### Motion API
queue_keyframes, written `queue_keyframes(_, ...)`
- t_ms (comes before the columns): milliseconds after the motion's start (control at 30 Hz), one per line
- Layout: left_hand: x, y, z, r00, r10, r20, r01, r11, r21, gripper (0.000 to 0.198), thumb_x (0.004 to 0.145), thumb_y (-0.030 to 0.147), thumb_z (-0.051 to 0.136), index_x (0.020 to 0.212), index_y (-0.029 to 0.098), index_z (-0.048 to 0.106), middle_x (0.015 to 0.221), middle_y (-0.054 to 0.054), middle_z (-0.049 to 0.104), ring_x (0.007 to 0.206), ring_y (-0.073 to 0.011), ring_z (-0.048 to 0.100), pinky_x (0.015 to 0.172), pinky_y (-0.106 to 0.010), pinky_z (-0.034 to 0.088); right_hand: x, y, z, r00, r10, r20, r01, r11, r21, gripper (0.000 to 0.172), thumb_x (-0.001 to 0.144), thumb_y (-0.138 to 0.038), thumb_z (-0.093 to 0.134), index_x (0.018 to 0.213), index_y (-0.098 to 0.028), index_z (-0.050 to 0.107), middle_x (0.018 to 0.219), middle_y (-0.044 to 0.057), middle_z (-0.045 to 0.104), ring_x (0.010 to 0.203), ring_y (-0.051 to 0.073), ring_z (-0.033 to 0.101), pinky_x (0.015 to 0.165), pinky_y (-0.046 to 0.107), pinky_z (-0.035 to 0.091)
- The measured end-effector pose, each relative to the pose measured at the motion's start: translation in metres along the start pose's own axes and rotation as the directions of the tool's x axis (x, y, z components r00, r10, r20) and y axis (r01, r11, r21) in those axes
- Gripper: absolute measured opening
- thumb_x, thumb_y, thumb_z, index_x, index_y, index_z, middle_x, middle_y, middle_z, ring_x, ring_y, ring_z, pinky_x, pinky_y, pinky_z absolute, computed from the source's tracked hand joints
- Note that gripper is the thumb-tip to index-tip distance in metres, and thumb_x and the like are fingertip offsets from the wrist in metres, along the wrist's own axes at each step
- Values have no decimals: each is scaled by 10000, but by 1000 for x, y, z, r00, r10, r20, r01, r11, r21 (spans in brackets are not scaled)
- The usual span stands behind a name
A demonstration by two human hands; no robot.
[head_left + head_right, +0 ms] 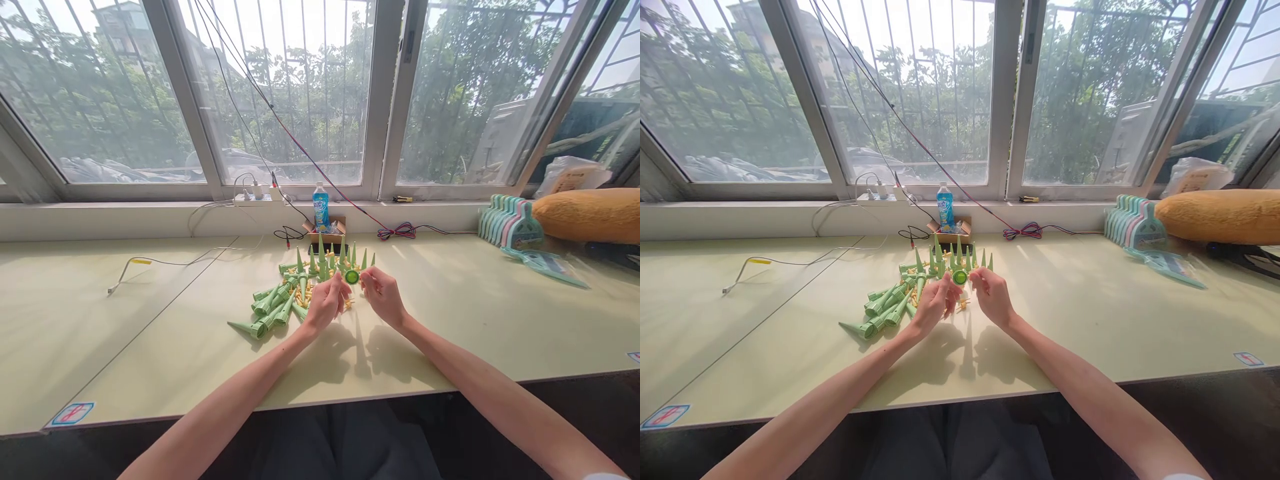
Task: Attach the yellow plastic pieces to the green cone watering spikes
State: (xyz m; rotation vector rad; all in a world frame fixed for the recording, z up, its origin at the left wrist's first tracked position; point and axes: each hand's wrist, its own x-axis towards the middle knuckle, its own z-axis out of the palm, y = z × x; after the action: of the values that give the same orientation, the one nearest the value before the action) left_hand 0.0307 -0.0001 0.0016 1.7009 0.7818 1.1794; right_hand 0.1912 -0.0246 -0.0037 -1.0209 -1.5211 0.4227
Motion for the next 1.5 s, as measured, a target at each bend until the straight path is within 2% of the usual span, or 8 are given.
queue_keyframes(167, 0, 0, -3, 993, -64, 104, 74, 993, -95, 653, 922, 659, 367, 651, 116, 608, 508, -37, 570, 373, -94, 480, 365, -211, 329, 0, -3, 1, 995, -56, 85, 60, 997, -50, 429, 971, -542, 410, 747, -192, 515, 657, 4, 533, 533, 109, 449, 503, 238, 362)
queue_keyframes(567, -3, 2, -6, 989, 19, 150, -21, 1000, 15, 481, 930, 587, 445, 694, 170, 480, 454, 43, 497, 376, -86, 468, 407, -198, 354, 0, 1, 0, 996, 5, 91, -4, 1000, -16, 441, 957, -577, 415, 713, -210, 420, 549, -56, 378, 463, 91, 355, 460, 227, 306)
queue_keyframes(700, -4, 8, -6, 986, 60, 155, -66, 997, 36, 433, 912, 569, 497, 766, 163, 534, 482, 53, 479, 395, -84, 466, 388, -189, 362, 2, 4, 0, 997, 3, 72, 0, 999, -45, 460, 964, -561, 405, 667, -210, 379, 543, -57, 353, 467, 86, 319, 461, 229, 284)
queue_keyframes(867, -4, 5, -6, 978, 112, 175, -120, 992, 39, 374, 917, 500, 543, 986, 140, 617, 612, 24, 524, 440, -71, 488, 386, -173, 396, 3, 6, -1, 999, -17, 52, 22, 994, -110, 485, 967, -544, 395, 621, -207, 347, 530, -49, 369, 487, 88, 308, 478, 233, 282)
queue_keyframes(967, -2, -1, -6, 971, 162, 176, -174, 983, 53, 364, 924, 465, 548, 1106, 158, 621, 828, -29, 572, 493, -55, 510, 395, -166, 430, 3, 5, -1, 999, 10, 53, -5, 995, -97, 494, 962, -552, 394, 612, -209, 330, 523, -44, 381, 482, 90, 327, 473, 235, 287)
queue_keyframes(1067, -1, -5, -7, 958, 221, 182, -246, 960, 131, 335, 938, 422, 540, 1170, 192, 617, 990, -58, 540, 560, -47, 528, 432, -163, 465, 3, 5, -1, 998, 35, 57, -29, 995, -97, 516, 958, -571, 383, 596, -205, 352, 516, -38, 387, 473, 91, 340, 466, 239, 289)
queue_keyframes(1233, 0, -8, -7, 940, 283, 192, -323, 919, 226, 305, 958, 365, 514, 1225, 241, 596, 1032, -50, 506, 607, -44, 519, 480, -159, 488, 3, 4, 1, 996, 63, 63, -59, 996, -62, 534, 949, -588, 399, 583, -201, 370, 506, -37, 379, 463, 90, 343, 451, 239, 288)
queue_keyframes(1500, -2, -4, -1, 956, 273, 107, -292, 922, 256, 301, 966, 392, 487, 1212, 234, 555, 1101, -70, 494, 649, -66, 548, 488, -177, 497, 2, 7, 4, 997, 78, 18, -79, 996, 33, 480, 963, -546, 423, 630, -204, 376, 558, -39, 395, 467, 86, 352, 441, 227, 304)
